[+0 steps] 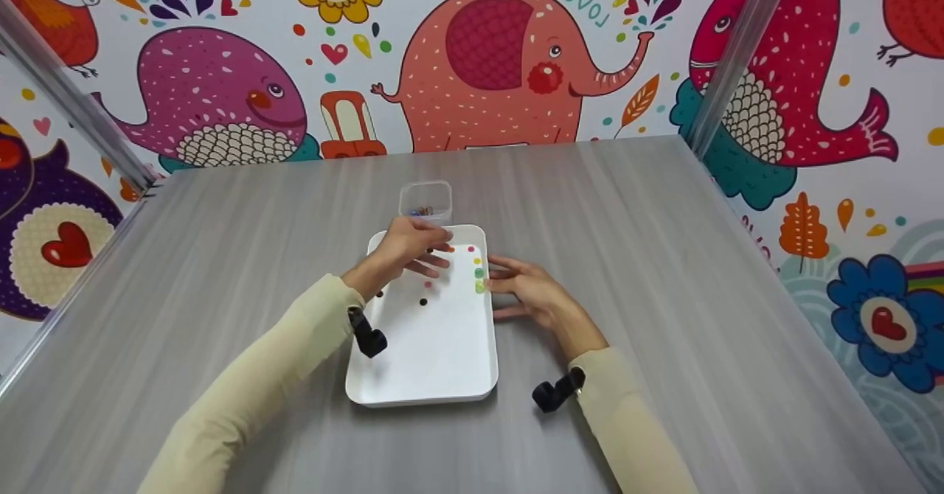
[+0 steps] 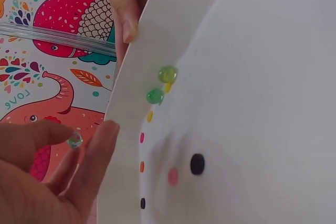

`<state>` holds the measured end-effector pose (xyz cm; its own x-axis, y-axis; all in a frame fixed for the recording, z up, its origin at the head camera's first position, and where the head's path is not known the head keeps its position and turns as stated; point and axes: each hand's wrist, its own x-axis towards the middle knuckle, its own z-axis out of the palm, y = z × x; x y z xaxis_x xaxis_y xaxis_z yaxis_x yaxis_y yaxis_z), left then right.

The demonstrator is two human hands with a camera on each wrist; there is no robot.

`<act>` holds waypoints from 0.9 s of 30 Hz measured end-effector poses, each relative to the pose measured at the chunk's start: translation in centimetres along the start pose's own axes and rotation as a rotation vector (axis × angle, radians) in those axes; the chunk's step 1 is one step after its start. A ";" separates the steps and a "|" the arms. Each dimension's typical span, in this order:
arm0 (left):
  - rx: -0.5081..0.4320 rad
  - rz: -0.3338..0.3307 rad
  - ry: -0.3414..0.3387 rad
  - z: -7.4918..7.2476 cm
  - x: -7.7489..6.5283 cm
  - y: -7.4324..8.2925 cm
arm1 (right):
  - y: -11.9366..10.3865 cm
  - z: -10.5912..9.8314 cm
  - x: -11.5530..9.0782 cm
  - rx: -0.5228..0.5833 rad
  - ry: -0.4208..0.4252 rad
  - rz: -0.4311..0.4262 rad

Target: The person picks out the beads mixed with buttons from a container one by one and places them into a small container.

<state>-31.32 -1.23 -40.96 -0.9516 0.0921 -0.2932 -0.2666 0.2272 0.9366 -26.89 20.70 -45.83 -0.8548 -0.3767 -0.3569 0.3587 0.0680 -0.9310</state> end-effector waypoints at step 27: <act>-0.004 -0.017 0.113 -1.7 0.1 0.3 | 0.0 -0.1 0.0 -0.004 -0.001 -0.001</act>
<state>-31.76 -2.77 -40.43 -0.9581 -0.0215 -0.2858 -0.2832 0.2234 0.9327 -26.92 20.81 -45.83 -0.8551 -0.3773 -0.3557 0.3563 0.0710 -0.9317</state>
